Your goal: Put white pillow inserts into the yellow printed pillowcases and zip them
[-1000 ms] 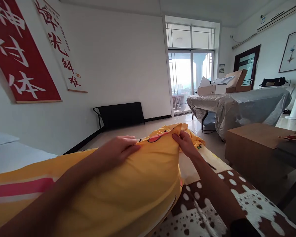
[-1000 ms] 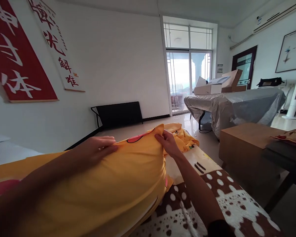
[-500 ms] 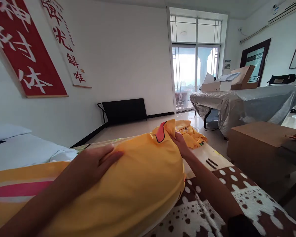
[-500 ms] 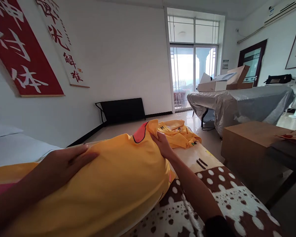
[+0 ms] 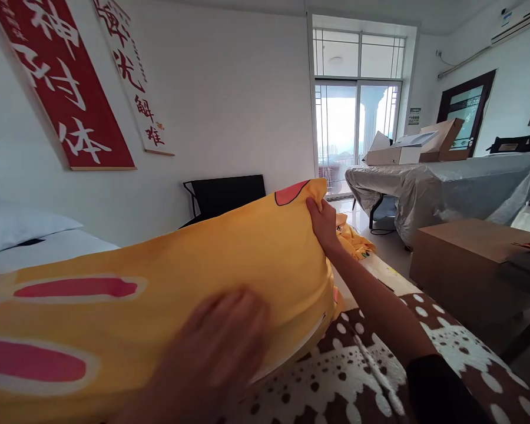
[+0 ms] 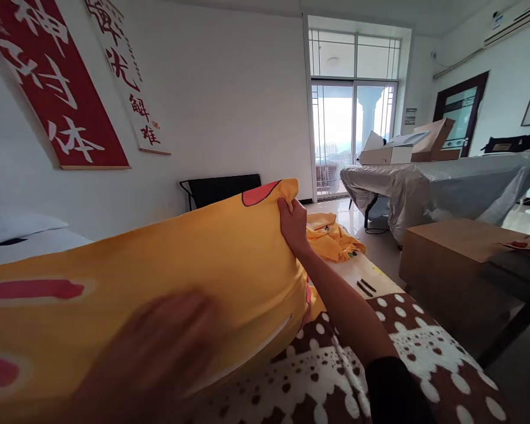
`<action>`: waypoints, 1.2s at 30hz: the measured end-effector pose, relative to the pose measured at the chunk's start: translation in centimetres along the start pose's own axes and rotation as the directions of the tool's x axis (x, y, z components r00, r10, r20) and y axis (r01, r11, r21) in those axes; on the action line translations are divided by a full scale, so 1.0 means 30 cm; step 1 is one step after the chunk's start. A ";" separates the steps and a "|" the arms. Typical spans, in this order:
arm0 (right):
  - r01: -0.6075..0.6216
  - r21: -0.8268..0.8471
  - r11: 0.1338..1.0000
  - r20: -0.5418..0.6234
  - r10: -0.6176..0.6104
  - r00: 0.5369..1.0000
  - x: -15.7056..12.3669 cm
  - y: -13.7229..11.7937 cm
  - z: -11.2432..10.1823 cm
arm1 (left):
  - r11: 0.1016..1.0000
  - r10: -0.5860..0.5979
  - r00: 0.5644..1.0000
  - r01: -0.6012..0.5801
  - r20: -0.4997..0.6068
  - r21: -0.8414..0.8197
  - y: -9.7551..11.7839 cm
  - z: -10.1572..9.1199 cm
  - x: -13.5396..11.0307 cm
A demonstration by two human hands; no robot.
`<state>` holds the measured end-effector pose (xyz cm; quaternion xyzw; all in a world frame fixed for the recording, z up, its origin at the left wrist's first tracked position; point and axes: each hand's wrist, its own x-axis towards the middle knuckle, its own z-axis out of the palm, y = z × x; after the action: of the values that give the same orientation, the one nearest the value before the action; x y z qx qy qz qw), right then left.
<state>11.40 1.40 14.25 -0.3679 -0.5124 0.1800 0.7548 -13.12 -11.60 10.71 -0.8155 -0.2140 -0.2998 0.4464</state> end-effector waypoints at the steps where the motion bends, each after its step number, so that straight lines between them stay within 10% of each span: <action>1: 0.000 0.000 1.000 -0.002 0.000 1.000 0.005 0.003 0.006 | 0.997 0.074 0.994 -0.075 0.085 0.008 0.055 0.016 -0.025; 5: -0.018 -0.009 1.000 0.001 0.018 1.000 0.010 0.029 0.017 | 0.990 0.064 0.960 -0.096 0.274 0.106 0.129 0.074 -0.111; 12: -0.046 -0.117 0.992 -0.067 0.038 0.997 0.039 0.113 0.033 | 0.982 0.124 0.971 -0.150 0.204 0.117 0.095 0.123 -0.190; 19: -0.114 -0.122 0.986 -0.099 0.102 0.990 0.077 0.178 0.105 | 0.971 0.068 0.948 -0.135 0.311 0.199 0.179 0.205 -0.048; 26: -0.110 -0.067 0.992 -0.067 0.106 0.992 0.116 0.257 0.074 | 0.983 0.168 0.744 -0.172 0.646 -0.057 0.191 0.232 -0.134; 30: -0.161 0.033 0.986 0.011 0.160 0.987 0.105 0.297 0.062 | 0.994 0.084 0.733 -0.111 0.675 -0.003 0.169 0.216 -0.218; 36: -0.351 0.213 0.912 0.269 0.290 0.918 0.071 0.245 0.029 | 0.982 0.134 0.580 0.032 0.804 -0.187 0.194 0.209 -0.084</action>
<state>12.27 7.97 10.35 -0.3229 -0.5014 0.4087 0.6909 -9.50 -9.40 2.88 -0.9048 -0.3425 0.1014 0.2317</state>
